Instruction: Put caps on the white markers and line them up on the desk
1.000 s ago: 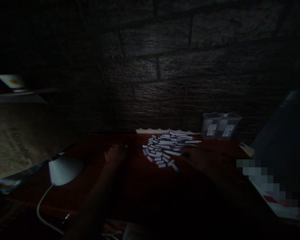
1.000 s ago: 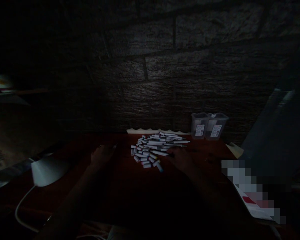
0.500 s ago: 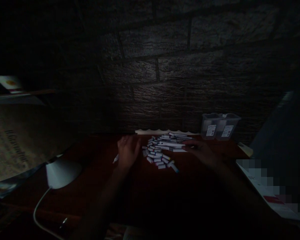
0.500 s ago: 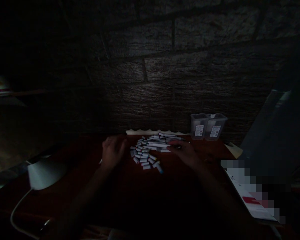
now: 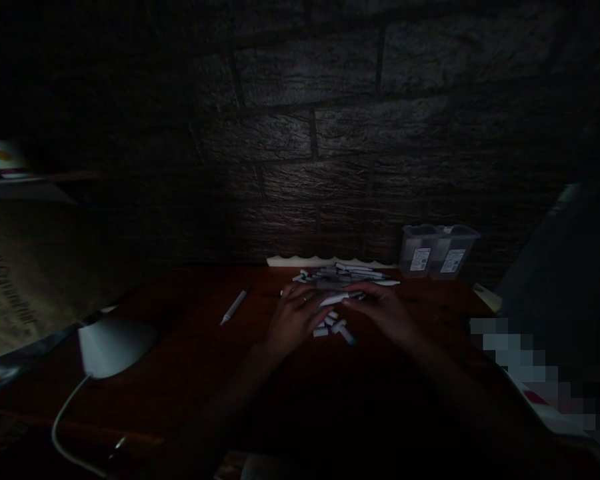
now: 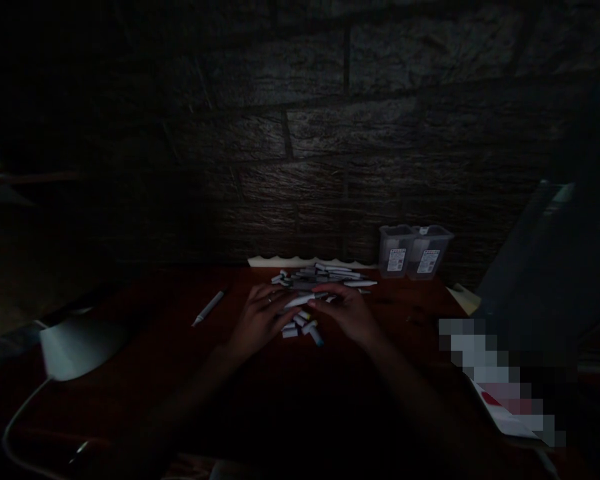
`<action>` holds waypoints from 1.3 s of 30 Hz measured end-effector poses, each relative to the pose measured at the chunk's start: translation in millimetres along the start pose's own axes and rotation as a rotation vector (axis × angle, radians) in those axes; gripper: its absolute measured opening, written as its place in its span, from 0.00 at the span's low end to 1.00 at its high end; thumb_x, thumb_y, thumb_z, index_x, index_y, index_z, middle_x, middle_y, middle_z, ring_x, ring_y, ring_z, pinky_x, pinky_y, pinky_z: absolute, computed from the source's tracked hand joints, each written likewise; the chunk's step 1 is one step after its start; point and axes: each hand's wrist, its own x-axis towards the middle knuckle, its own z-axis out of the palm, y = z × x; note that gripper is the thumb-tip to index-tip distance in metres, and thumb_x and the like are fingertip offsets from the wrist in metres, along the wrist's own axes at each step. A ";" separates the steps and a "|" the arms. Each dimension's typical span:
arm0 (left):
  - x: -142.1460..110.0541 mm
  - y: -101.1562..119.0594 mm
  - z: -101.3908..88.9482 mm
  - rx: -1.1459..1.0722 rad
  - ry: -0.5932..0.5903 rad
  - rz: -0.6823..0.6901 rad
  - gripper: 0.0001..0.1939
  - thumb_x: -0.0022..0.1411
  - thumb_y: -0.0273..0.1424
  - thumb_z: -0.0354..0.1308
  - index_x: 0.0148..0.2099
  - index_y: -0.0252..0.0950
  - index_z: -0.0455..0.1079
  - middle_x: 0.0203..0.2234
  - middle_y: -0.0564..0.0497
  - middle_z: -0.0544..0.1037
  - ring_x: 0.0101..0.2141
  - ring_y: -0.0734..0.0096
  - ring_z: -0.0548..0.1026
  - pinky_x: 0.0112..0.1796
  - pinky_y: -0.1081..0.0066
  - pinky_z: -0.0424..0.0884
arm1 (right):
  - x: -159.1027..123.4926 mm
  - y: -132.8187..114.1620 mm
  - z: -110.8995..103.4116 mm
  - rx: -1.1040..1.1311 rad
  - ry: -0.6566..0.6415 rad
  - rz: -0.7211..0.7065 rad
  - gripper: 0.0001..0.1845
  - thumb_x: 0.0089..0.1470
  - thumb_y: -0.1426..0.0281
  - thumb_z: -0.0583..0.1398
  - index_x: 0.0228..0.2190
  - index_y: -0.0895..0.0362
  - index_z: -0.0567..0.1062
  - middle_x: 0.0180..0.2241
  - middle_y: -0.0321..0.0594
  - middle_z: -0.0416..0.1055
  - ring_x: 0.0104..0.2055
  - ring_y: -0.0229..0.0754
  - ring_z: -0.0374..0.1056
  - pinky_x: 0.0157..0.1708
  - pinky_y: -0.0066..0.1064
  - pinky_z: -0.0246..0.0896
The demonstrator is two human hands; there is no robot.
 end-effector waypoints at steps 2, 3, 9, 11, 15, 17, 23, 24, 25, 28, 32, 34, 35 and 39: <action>-0.6 1.1 1.5 0.011 -0.003 0.023 0.15 0.67 0.38 0.57 0.54 0.44 0.76 0.43 0.46 0.82 0.47 0.58 0.75 0.52 0.58 0.63 | -1.4 -1.5 3.2 0.008 -0.028 -0.001 0.17 0.42 0.61 0.72 0.36 0.51 0.81 0.38 0.37 0.80 0.41 0.45 0.75 0.47 0.40 0.68; -1.0 1.3 1.8 0.021 0.003 0.038 0.15 0.67 0.38 0.57 0.54 0.44 0.76 0.43 0.46 0.82 0.46 0.59 0.75 0.51 0.58 0.64 | -1.9 -1.9 4.8 0.022 -0.039 0.003 0.17 0.42 0.61 0.72 0.36 0.51 0.81 0.37 0.36 0.80 0.41 0.44 0.75 0.46 0.39 0.69; -3.0 -3.2 0.4 0.067 0.031 0.070 0.14 0.68 0.37 0.56 0.53 0.44 0.76 0.44 0.47 0.82 0.46 0.60 0.76 0.50 0.60 0.65 | -2.9 -2.9 11.4 0.096 -0.038 0.022 0.18 0.42 0.61 0.71 0.37 0.50 0.80 0.36 0.33 0.79 0.37 0.41 0.75 0.44 0.38 0.70; -3.7 -5.4 1.4 0.079 0.016 0.055 0.15 0.68 0.37 0.56 0.53 0.44 0.76 0.44 0.47 0.81 0.46 0.59 0.75 0.49 0.60 0.65 | -2.3 -2.1 11.8 0.111 -0.027 0.033 0.19 0.43 0.62 0.71 0.39 0.49 0.79 0.35 0.33 0.79 0.36 0.41 0.75 0.44 0.38 0.70; -5.2 -8.8 5.2 0.098 0.011 0.030 0.15 0.68 0.38 0.55 0.53 0.42 0.75 0.44 0.46 0.81 0.45 0.59 0.75 0.49 0.61 0.66 | 1.0 4.8 8.1 0.126 -0.026 0.022 0.18 0.43 0.62 0.70 0.39 0.50 0.79 0.35 0.33 0.79 0.40 0.41 0.75 0.47 0.39 0.69; -5.8 -9.7 6.3 0.110 0.027 0.004 0.16 0.68 0.38 0.55 0.53 0.40 0.75 0.43 0.45 0.81 0.45 0.59 0.75 0.49 0.61 0.67 | 2.8 10.2 3.9 0.066 -0.008 0.011 0.18 0.43 0.61 0.70 0.38 0.52 0.79 0.36 0.34 0.80 0.41 0.42 0.75 0.47 0.38 0.69; -5.1 -18.3 2.6 0.102 0.080 -0.108 0.16 0.69 0.38 0.52 0.51 0.36 0.75 0.43 0.45 0.81 0.44 0.60 0.76 0.48 0.61 0.69 | 2.5 23.0 -8.5 -0.278 0.058 -0.052 0.14 0.51 0.56 0.63 0.32 0.54 0.80 0.33 0.38 0.80 0.38 0.44 0.74 0.44 0.37 0.66; -5.1 -22.6 0.5 0.101 0.075 -0.151 0.16 0.69 0.38 0.52 0.50 0.36 0.75 0.43 0.45 0.81 0.44 0.60 0.76 0.48 0.61 0.69 | 2.1 24.2 -9.6 -0.323 0.069 -0.058 0.14 0.52 0.56 0.62 0.32 0.54 0.80 0.33 0.38 0.80 0.38 0.44 0.74 0.42 0.36 0.66; -5.4 -27.8 -2.1 0.101 0.080 -0.201 0.16 0.69 0.38 0.52 0.49 0.37 0.76 0.42 0.45 0.81 0.44 0.60 0.76 0.48 0.61 0.70 | 1.7 24.9 -10.5 -0.365 0.085 -0.058 0.15 0.53 0.56 0.61 0.31 0.54 0.80 0.33 0.39 0.80 0.37 0.45 0.74 0.41 0.36 0.66; -8.3 -46.5 -11.9 0.123 0.084 -0.357 0.15 0.67 0.39 0.53 0.45 0.37 0.78 0.40 0.46 0.81 0.42 0.61 0.77 0.47 0.64 0.71 | 0.6 25.1 -12.2 -0.461 0.103 -0.039 0.16 0.54 0.55 0.60 0.31 0.54 0.81 0.31 0.40 0.80 0.34 0.45 0.73 0.36 0.35 0.65; -14.5 -66.1 -22.8 0.185 0.022 -0.526 0.15 0.65 0.38 0.54 0.44 0.39 0.79 0.39 0.49 0.82 0.41 0.62 0.78 0.47 0.67 0.71 | -1.4 21.7 -12.8 -0.523 0.084 -0.039 0.18 0.55 0.55 0.58 0.32 0.55 0.81 0.31 0.40 0.80 0.34 0.45 0.73 0.34 0.33 0.63; -16.3 -69.5 -24.9 0.190 0.005 -0.602 0.15 0.65 0.39 0.55 0.44 0.40 0.79 0.40 0.50 0.83 0.41 0.63 0.79 0.47 0.68 0.71 | -2.5 19.7 -12.3 -0.557 0.077 -0.040 0.19 0.56 0.54 0.57 0.31 0.55 0.81 0.30 0.39 0.79 0.33 0.45 0.73 0.33 0.33 0.62; -16.7 -69.7 -25.3 0.195 -0.001 -0.635 0.15 0.65 0.39 0.55 0.45 0.40 0.79 0.40 0.50 0.83 0.41 0.63 0.79 0.48 0.68 0.71 | -3.0 18.9 -12.0 -0.569 0.071 -0.043 0.20 0.56 0.54 0.57 0.31 0.55 0.80 0.30 0.39 0.79 0.33 0.45 0.72 0.33 0.33 0.62; -15.8 -65.8 -24.6 0.248 -0.038 -0.713 0.16 0.66 0.40 0.54 0.47 0.40 0.78 0.43 0.48 0.82 0.46 0.60 0.78 0.52 0.65 0.67 | -3.6 18.1 -12.2 -0.586 0.054 -0.030 0.21 0.56 0.54 0.55 0.30 0.56 0.80 0.30 0.40 0.79 0.32 0.45 0.72 0.33 0.32 0.62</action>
